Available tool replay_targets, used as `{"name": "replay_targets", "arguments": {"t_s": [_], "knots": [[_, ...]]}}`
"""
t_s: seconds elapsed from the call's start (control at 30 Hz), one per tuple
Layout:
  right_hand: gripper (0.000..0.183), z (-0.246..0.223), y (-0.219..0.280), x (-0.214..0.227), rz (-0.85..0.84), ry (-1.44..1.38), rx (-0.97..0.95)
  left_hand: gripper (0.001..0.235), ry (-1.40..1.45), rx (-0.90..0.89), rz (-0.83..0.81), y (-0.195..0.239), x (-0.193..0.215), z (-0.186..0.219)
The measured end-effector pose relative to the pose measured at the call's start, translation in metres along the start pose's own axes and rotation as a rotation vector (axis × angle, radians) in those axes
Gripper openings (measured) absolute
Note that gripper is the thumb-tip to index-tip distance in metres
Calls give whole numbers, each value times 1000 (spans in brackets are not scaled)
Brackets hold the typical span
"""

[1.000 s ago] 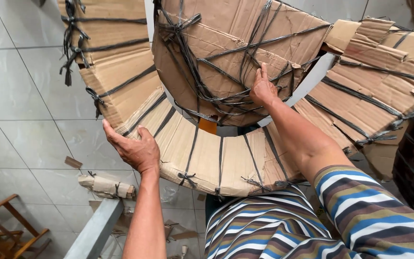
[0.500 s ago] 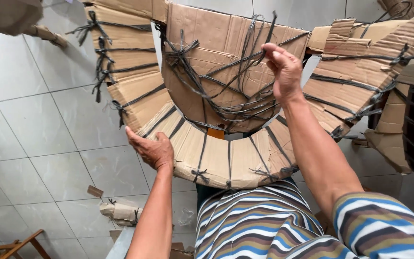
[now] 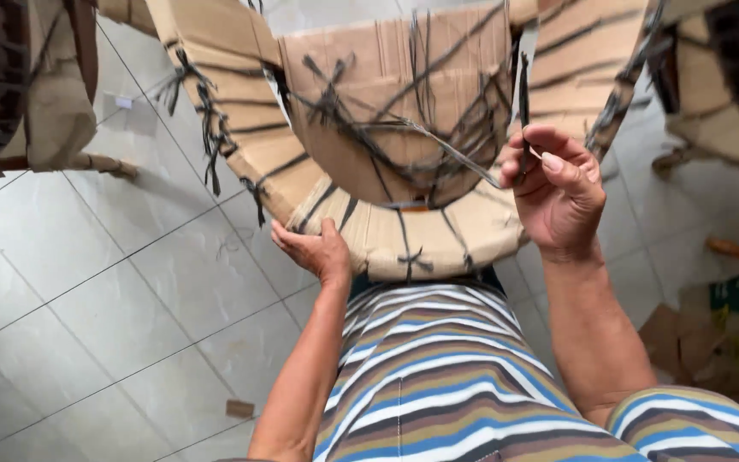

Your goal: Tying black plastic cords around a cardboard-wrapped furniture frame to secure it during assembly.

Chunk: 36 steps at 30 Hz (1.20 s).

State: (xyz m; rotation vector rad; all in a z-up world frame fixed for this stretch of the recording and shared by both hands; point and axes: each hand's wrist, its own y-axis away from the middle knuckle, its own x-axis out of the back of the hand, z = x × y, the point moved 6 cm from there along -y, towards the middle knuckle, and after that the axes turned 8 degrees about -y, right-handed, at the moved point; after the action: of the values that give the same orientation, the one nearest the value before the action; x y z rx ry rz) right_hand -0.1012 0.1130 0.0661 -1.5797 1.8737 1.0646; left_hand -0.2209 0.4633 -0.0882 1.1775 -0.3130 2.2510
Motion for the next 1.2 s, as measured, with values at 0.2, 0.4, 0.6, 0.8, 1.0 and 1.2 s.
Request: {"name": "replay_targets", "arguments": {"t_s": [0.2,0.4,0.6,0.8,1.0,1.2], "knots": [[33,62,104,-27,20,461,-92,63,399,-287,-888,51,103,116],[36,106,156,-43,-97,607,-243,32,420,-385,-1257,109,40,28],[41,87,193,19,-125,910,-219,43,437,-245,-1136,94,99,108],[15,47,230,79,20,1161,-217,45,422,-287,-757,11,96,100],[27,29,290,178,266,1368,-533,47,614,-269,-626,-17,121,125],[58,30,247,125,-15,1469,45,45,259,-423,-1116,70,115,125]]}}
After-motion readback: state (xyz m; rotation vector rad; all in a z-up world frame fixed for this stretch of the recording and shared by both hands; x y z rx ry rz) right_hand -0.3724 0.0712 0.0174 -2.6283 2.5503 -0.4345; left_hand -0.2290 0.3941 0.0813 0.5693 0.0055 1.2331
